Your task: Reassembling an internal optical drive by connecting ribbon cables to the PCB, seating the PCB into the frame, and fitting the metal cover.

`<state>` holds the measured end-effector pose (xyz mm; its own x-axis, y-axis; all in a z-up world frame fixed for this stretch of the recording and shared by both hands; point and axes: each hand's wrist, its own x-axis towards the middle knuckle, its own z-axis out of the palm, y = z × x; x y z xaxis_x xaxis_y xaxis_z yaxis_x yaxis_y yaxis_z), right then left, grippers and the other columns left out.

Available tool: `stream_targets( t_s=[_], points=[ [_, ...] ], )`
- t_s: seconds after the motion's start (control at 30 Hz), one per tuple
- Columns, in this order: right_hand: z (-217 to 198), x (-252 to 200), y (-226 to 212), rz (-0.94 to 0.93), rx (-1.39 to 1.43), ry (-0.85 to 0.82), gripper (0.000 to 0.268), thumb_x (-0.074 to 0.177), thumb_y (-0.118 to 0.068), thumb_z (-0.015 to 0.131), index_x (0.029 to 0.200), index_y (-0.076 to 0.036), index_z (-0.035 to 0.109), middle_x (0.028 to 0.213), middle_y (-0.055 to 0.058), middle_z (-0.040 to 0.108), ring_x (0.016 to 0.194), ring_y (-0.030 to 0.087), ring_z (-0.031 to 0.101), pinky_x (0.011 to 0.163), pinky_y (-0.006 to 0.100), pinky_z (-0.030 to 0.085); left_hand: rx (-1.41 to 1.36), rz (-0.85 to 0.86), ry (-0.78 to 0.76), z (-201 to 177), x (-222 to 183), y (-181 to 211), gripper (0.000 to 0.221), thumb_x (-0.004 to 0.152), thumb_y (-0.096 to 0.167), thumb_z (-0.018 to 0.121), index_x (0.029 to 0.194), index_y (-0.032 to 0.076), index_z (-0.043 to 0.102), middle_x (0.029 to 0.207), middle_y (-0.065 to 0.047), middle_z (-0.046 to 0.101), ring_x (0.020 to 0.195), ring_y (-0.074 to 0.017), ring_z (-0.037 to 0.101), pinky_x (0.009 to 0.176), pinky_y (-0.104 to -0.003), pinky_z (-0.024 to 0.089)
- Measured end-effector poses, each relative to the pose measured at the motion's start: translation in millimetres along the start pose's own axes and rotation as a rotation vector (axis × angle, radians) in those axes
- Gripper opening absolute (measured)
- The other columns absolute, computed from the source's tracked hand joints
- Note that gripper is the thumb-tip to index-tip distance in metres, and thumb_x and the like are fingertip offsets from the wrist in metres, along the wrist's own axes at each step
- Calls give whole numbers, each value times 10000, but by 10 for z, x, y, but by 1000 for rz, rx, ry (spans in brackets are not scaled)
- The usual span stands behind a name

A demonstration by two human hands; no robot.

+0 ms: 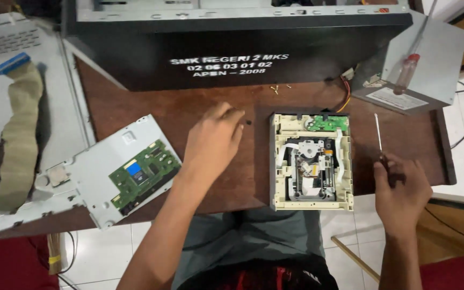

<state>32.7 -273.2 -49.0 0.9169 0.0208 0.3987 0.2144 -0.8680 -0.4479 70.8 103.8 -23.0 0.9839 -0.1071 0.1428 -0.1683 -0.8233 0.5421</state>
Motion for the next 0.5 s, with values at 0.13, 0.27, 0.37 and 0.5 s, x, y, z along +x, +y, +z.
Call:
stream_targets(
  t_s=[0.13, 0.27, 0.37, 0.5],
  points=[
    [107, -256, 324, 88, 199, 100, 84, 1105, 49, 712, 1171, 101, 708, 1075, 178, 668, 982, 257, 607, 799, 348, 472, 64, 6, -40, 33, 160, 26, 249, 909, 149, 732, 1140, 60, 753, 1081, -89, 653, 1085, -309, 645, 628, -500, 617],
    [208, -242, 280, 183, 260, 215, 130, 1106, 35, 666, 1220, 96, 680, 1084, 167, 656, 978, 238, 601, 802, 342, 465, 123, 36, -160, 225, 229, -12, 51, 932, 102, 693, 951, 121, 737, 973, -27, 612, 1002, -282, 640, 542, -469, 595],
    [217, -133, 181, 222, 380, 308, 151, 1085, 80, 625, 1231, 85, 657, 1097, 149, 650, 990, 223, 612, 864, 340, 505, 4, 44, -138, 235, 263, -45, 117, 928, 4, 659, 898, 76, 746, 949, -35, 665, 878, -287, 684, 590, -436, 581],
    [11, 65, -142, 211, 441, 315, 196, 1025, 143, 542, 1190, 85, 632, 1044, 173, 612, 895, 231, 589, 784, 339, 520, -643, -125, 92, -179, 109, 28, 108, 918, 76, 750, 1010, 91, 804, 1009, -51, 787, 918, -137, 720, 805, -245, 512]
  ],
)
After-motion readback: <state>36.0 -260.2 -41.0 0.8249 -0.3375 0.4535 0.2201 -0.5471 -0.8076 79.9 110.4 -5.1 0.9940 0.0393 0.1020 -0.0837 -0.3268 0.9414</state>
